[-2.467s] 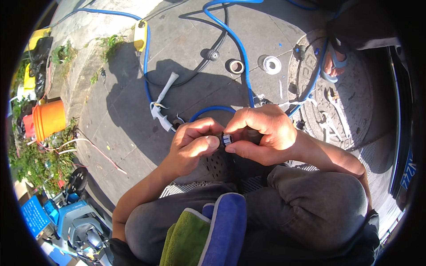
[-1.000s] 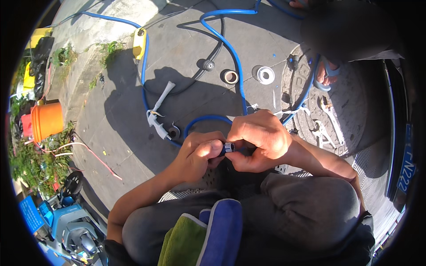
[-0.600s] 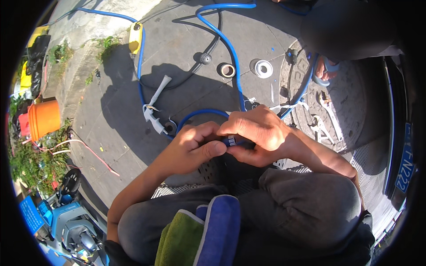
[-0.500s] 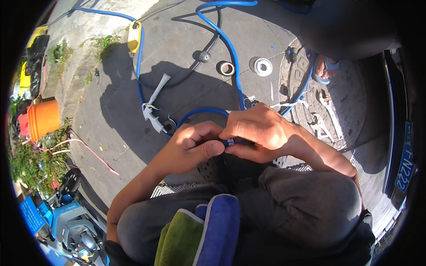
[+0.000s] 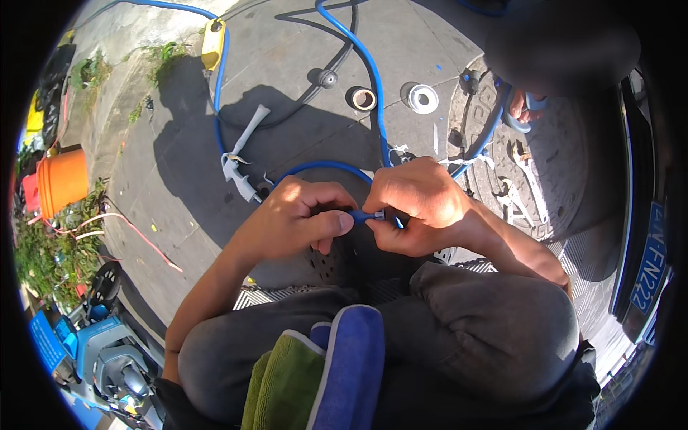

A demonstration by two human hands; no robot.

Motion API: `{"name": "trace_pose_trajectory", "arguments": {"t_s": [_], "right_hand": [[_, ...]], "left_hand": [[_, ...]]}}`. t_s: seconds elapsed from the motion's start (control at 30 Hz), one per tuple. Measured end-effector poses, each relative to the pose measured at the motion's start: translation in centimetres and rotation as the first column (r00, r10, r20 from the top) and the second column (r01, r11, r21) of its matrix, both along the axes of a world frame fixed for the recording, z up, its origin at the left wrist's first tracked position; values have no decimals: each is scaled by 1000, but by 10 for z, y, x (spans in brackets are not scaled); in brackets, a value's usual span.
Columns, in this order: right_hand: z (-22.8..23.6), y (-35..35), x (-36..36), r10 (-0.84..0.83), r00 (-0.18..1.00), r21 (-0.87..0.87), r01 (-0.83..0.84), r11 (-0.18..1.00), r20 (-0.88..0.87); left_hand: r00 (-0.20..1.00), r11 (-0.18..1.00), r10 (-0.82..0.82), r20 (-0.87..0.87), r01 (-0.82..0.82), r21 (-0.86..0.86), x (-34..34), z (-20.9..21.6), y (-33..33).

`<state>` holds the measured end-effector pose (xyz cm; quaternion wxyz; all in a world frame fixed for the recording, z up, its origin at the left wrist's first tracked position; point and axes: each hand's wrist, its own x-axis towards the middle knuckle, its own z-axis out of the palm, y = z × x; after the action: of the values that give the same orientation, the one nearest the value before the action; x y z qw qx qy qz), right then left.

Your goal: The person sits on the ground and assembles a blue hose by inserting a metal fitting, wrapping the joint with white tape, and screwing on a black connector. The person handles the hose, fitting, tape, and connector throughout the process.

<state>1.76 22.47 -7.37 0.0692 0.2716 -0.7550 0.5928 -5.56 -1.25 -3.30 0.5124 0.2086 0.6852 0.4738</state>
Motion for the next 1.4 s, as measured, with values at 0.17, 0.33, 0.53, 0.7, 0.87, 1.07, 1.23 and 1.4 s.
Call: {"name": "trace_pose_trajectory", "arguments": {"t_s": [0.17,0.33,0.53,0.7,0.87,1.07,1.23,1.4], "right_hand": [[4,8,1,-7,999,16,6,1000,48],[2,5,-1,49,992,48,-55,997,116],[9,6,1,99,964,-71,-84,994,245],[3,9,4,87,977,-18,-85,996,193],[-1,-2,0,53,999,-30,-52,998,14],[-4,-8,4,75,997,-38,-75,996,0],[-18,-7,2,164,928,-223,-91,971,333],[-100,36,6,-351,504,224,296,929,789]], "left_hand": [[997,999,41,70,-39,-36,-1,-6,-10],[963,994,111,245,-107,-33,6,2,-7],[998,999,23,61,-26,34,9,-2,-12],[998,999,46,-30,-45,13,11,3,-10],[976,1000,27,-217,-29,-5,13,13,-8],[964,999,27,-266,-16,45,17,12,-7],[995,1000,23,-95,-24,-7,15,-3,-13],[975,974,218,30,-220,58,16,-11,-7]]}}
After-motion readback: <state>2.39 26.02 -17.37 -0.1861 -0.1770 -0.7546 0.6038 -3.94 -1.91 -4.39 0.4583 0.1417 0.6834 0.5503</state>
